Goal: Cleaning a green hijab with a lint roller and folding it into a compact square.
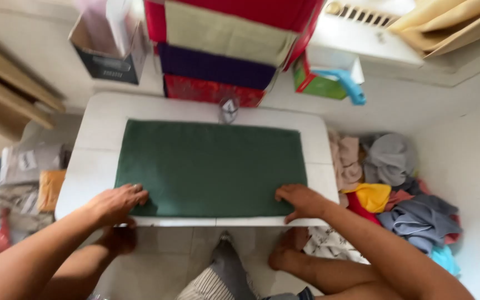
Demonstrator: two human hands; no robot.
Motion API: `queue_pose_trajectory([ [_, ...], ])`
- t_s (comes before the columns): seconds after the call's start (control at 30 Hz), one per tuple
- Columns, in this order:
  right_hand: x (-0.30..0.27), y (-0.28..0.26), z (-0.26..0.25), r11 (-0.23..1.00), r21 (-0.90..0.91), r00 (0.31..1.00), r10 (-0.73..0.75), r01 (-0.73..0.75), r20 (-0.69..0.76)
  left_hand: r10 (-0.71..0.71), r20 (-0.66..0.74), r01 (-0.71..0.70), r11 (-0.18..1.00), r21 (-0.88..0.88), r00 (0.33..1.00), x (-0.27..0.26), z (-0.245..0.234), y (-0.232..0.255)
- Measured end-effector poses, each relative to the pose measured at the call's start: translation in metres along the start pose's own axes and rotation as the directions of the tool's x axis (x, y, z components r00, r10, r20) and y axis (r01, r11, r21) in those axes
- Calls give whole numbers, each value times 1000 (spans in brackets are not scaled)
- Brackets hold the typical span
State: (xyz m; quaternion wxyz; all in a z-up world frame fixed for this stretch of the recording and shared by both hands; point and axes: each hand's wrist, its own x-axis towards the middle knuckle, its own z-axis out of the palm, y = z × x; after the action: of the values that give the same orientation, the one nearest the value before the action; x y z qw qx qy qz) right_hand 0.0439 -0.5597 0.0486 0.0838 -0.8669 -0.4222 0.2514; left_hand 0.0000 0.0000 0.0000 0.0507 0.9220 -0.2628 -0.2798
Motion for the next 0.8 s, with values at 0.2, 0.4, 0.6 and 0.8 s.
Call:
queue_pose_trajectory([
  [0.2, -12, 12, 5, 988, 84, 991, 133, -133, 9, -4, -42, 6, 999, 48, 999, -6, -3, 0],
  [0.4, -23, 19, -1, 993, -25, 992, 118, -119, -40, -6, -110, 20, 992, 126, 994, -5, 1, -8],
  [0.6, -41, 19, -51, 951, 248, 947, 240, -185, -213, -250, -109, 195, 911, -363, 962, -26, -67, -4],
  [0.8, -76, 6, -126, 952, 229, 832, 293, -205, -472, -400, -187, 291, 854, -432, 897, -75, -174, 34],
])
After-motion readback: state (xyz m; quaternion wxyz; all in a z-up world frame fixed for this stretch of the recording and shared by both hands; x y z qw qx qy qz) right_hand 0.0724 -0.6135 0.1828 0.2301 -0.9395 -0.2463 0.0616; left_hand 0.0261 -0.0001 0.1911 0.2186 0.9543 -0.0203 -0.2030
